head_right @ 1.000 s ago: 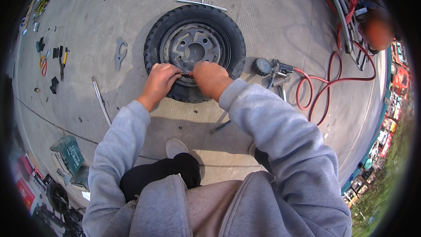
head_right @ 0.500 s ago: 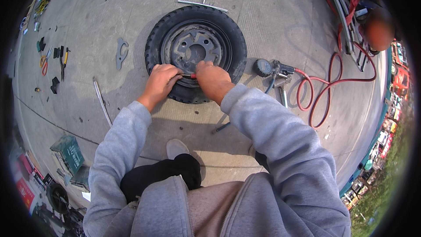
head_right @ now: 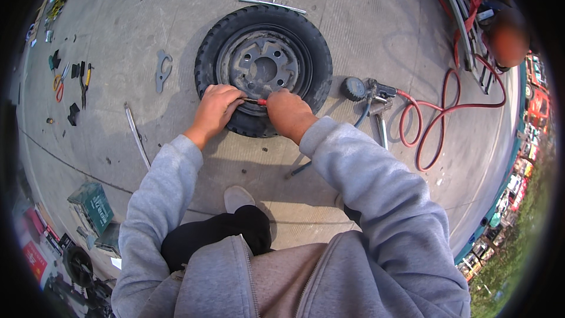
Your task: The person hammers a small tire on the ground, then uses a pneumatic inflator to add air. They retrieve a red tool from a scooter's storage compartment and use it to adjust the tire valve before inflating again. The tire remains on the ground throughout.
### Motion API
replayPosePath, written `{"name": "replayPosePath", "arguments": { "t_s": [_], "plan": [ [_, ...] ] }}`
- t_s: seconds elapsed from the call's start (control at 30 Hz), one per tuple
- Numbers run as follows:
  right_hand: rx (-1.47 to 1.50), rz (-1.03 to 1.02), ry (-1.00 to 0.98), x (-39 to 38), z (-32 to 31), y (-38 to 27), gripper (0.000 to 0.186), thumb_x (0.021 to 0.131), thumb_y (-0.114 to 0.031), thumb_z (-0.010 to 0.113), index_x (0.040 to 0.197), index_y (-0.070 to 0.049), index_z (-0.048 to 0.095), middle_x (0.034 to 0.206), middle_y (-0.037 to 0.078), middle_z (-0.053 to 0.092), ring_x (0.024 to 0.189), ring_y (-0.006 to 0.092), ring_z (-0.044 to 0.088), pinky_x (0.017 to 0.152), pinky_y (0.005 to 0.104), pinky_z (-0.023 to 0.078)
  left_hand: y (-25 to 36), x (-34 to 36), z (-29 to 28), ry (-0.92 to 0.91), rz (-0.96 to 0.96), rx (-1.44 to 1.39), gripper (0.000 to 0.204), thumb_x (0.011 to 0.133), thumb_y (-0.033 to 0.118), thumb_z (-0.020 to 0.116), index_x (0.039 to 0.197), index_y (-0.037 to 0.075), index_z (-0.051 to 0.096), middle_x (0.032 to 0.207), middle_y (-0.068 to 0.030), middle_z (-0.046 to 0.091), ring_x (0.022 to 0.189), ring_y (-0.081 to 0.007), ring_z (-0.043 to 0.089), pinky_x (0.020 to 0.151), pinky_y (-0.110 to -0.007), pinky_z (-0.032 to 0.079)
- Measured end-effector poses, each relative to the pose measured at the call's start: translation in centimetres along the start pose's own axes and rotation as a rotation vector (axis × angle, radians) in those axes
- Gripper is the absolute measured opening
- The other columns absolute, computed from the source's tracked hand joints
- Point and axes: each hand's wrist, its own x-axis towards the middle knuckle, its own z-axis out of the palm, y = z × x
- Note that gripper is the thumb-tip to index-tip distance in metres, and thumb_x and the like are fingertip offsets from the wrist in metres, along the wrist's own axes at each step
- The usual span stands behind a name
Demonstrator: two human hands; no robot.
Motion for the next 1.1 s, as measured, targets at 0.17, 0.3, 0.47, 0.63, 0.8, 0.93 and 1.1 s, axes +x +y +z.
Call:
{"name": "replayPosePath", "arguments": {
  "t_s": [0.17,0.3,0.47,0.63,0.8,0.93,1.1],
  "plan": [
    [0.071,-0.023,0.168,-0.14,0.29,0.45,0.035,0.087,-0.02,0.071,0.105,0.006,0.056,0.104,0.028,0.063,0.094,0.0436,0.066,0.082,0.0468,0.056,0.0,0.05,0.09,-0.007,-0.011,-0.007,0.012,0.085,0.01,0.07,0.096,0.009,0.07,0.095,-0.0076,0.069,0.092,-0.0304,0.063,0.083,-0.041,0.045],
    [0.068,0.005,0.154,-0.12,0.41,0.24,0.032,0.087,-0.017,0.071,0.104,0.006,0.055,0.104,0.028,0.063,0.095,0.0428,0.066,0.082,0.0468,0.056,-0.03,0.01,0.03,-0.001,0.003,0.006,0.012,0.085,0.01,0.071,0.097,0.008,0.07,0.095,-0.0075,0.069,0.093,-0.0305,0.063,0.083,-0.04,0.045],
    [0.027,-0.019,0.072,-0.18,-0.02,0.23,0.024,0.089,-0.003,0.058,0.111,0.006,0.057,0.113,0.028,0.061,0.097,0.0415,0.068,0.083,0.0451,0.058,0.0,0.03,0.01,-0.014,-0.005,0.005,0.013,0.084,0.009,0.071,0.097,0.008,0.07,0.095,-0.0076,0.069,0.093,-0.0304,0.063,0.084,-0.04,0.045],
    [0.046,0.036,0.132,-0.57,-0.21,-0.21,0.022,0.086,-0.003,0.06,0.107,0.005,0.058,0.105,0.026,0.064,0.097,0.0402,0.069,0.082,0.0444,0.058,0.0,0.04,0.02,-0.004,0.001,0.007,0.013,0.084,0.009,0.071,0.097,0.008,0.071,0.095,-0.0076,0.069,0.093,-0.0302,0.064,0.084,-0.04,0.046],
    [-0.051,-0.018,0.067,-0.47,-0.43,-0.18,0.028,0.087,-0.009,0.066,0.107,0.005,0.055,0.104,0.026,0.064,0.096,0.041,0.068,0.082,0.046,0.057,-0.05,0.02,0.07,-0.013,-0.005,0.013,0.014,0.083,0.009,0.072,0.097,0.009,0.071,0.095,-0.0075,0.07,0.093,-0.0298,0.064,0.084,-0.04,0.046],
    [0.039,-0.003,0.153,-0.73,-0.17,0.04,0.02,0.085,-0.004,0.063,0.102,0.004,0.059,0.105,0.025,0.066,0.092,0.0378,0.07,0.079,0.0418,0.059,-0.02,0.02,0.13,0.0,-0.004,0.022,0.014,0.083,0.01,0.072,0.096,0.009,0.071,0.095,-0.0072,0.07,0.093,-0.0297,0.064,0.083,-0.04,0.046],
    [-0.1,-0.062,0.118,-0.45,0.38,0.52,0.025,0.087,-0.011,0.065,0.105,0.004,0.055,0.106,0.026,0.063,0.094,0.0391,0.068,0.079,0.0441,0.057,0.02,0.02,0.15,-0.005,-0.012,0.019,0.013,0.082,0.01,0.073,0.095,0.009,0.071,0.094,-0.0074,0.07,0.092,-0.0301,0.064,0.083,-0.04,0.046]
  ]
}}
